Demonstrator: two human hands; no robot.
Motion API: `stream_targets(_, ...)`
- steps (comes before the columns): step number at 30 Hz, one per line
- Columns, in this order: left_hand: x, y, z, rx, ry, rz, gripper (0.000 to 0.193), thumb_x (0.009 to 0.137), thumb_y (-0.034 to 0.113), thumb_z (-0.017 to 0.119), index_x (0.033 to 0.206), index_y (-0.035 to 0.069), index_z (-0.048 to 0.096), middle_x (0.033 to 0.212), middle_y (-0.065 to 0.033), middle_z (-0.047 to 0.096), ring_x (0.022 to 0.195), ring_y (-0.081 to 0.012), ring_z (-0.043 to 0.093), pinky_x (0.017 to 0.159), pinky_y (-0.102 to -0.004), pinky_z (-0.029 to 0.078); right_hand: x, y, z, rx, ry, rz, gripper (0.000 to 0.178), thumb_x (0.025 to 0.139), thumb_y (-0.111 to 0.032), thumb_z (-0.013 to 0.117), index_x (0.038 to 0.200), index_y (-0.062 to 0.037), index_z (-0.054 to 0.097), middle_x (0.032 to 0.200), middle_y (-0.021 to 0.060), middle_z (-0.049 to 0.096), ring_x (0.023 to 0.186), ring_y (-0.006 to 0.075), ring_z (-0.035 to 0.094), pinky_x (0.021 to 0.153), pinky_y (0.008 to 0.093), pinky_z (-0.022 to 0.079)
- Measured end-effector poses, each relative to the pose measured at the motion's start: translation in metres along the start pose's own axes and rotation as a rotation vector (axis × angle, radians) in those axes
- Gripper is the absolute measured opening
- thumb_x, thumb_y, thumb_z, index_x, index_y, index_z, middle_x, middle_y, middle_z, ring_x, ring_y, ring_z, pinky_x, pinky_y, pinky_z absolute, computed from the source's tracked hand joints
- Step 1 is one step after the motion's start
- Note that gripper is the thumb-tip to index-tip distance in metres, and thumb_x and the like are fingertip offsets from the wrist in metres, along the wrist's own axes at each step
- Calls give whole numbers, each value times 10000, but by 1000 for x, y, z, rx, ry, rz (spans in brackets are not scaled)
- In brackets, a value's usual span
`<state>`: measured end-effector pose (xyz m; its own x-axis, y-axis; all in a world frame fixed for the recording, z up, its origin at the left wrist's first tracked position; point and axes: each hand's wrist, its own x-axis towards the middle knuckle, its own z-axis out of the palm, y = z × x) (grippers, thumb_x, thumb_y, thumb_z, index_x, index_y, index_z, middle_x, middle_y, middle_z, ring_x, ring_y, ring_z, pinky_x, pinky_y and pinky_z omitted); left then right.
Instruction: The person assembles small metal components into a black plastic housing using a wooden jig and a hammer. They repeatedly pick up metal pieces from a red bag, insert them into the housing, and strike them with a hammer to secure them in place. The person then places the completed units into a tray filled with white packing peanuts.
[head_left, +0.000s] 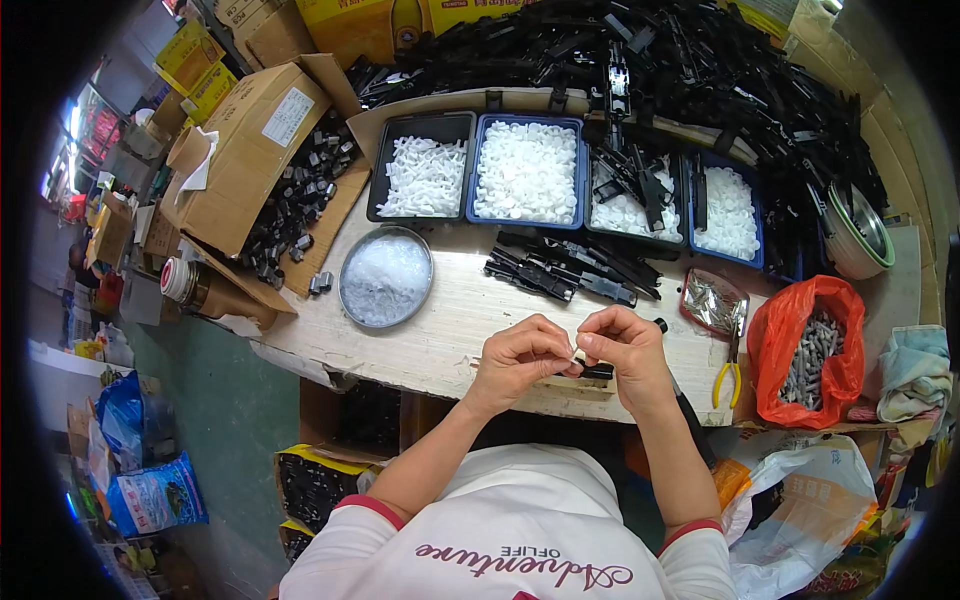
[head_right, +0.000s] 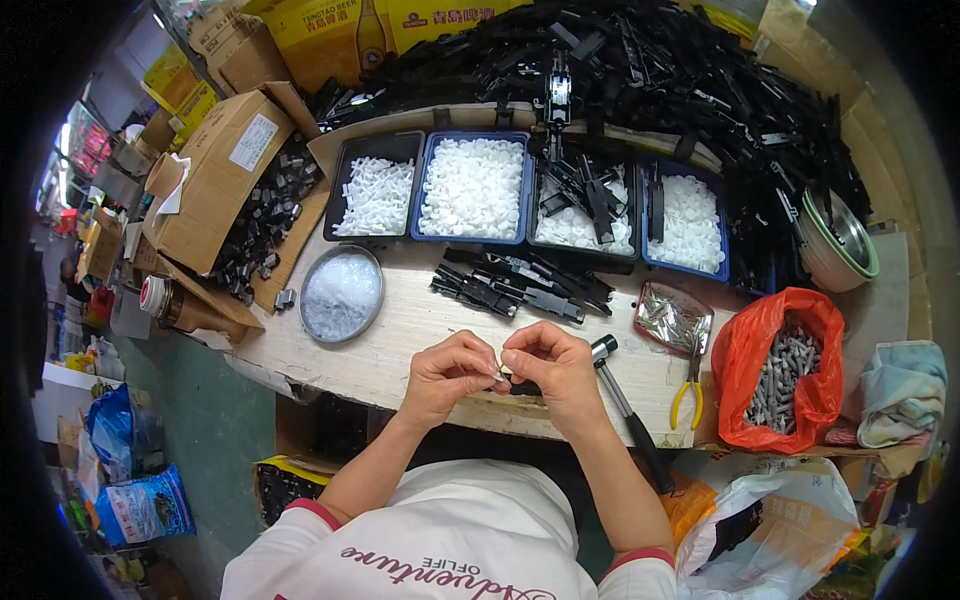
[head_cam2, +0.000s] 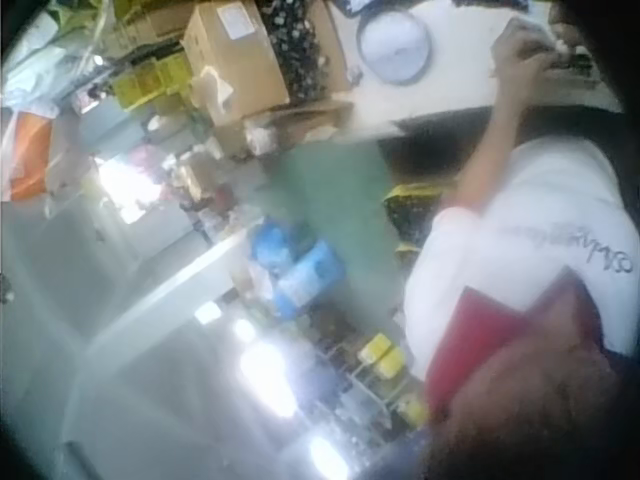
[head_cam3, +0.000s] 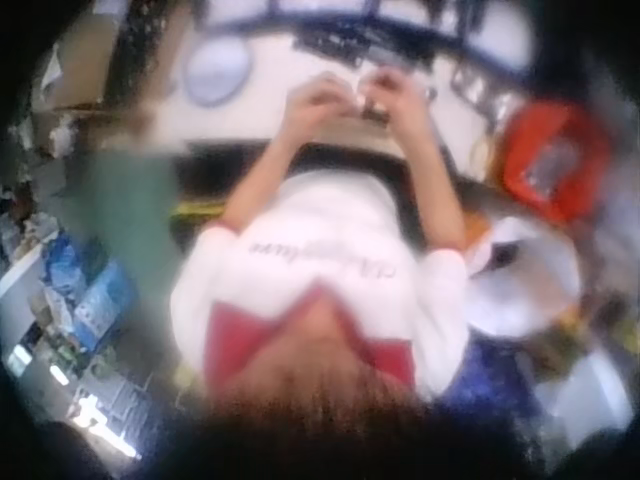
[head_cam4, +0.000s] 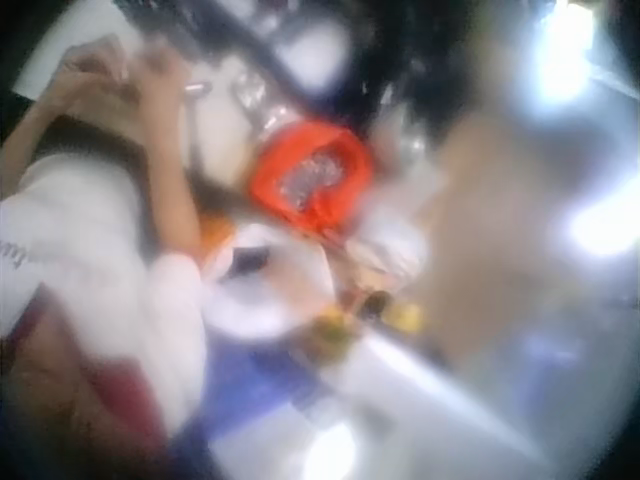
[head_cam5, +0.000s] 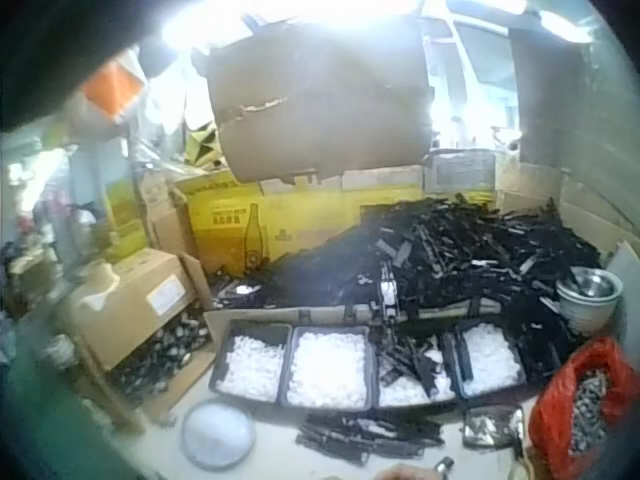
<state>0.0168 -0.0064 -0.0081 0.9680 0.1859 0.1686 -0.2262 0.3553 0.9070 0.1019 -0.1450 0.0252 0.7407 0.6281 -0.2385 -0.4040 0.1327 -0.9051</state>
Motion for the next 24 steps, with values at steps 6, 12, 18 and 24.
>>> stream_targets(6,-3,-3,-6,200,-40,76,109,770,-79,573,859,-27,609,897,-79,541,797,-161,606,707,-248,550,-4,1,4,-405,-32,-105,112,747,-12,619,855,-16,591,729,47,594,620,96,542,579,216,421)
stream_targets(12,-6,-5,-9,303,32,113,111,790,-69,554,881,-24,600,883,-92,547,791,-158,591,704,-258,548,-9,13,5,-998,-23,-681,142,722,7,603,854,-44,593,751,61,590,667,228,545,625,313,358)
stream_targets(18,-11,-9,-12,573,48,205,176,744,-96,571,885,2,611,911,-92,573,797,-181,595,679,-270,503,-11,24,-1,-1034,-66,-750,154,688,-9,637,830,-48,593,742,44,590,655,199,544,604,300,341)
stream_targets(24,-17,-4,-25,1033,-56,249,243,679,31,653,918,62,620,961,-52,573,1003,-256,499,857,-362,337,-10,34,-10,-1228,-97,-748,128,667,-45,652,774,-78,591,716,15,545,683,178,512,630,314,309)
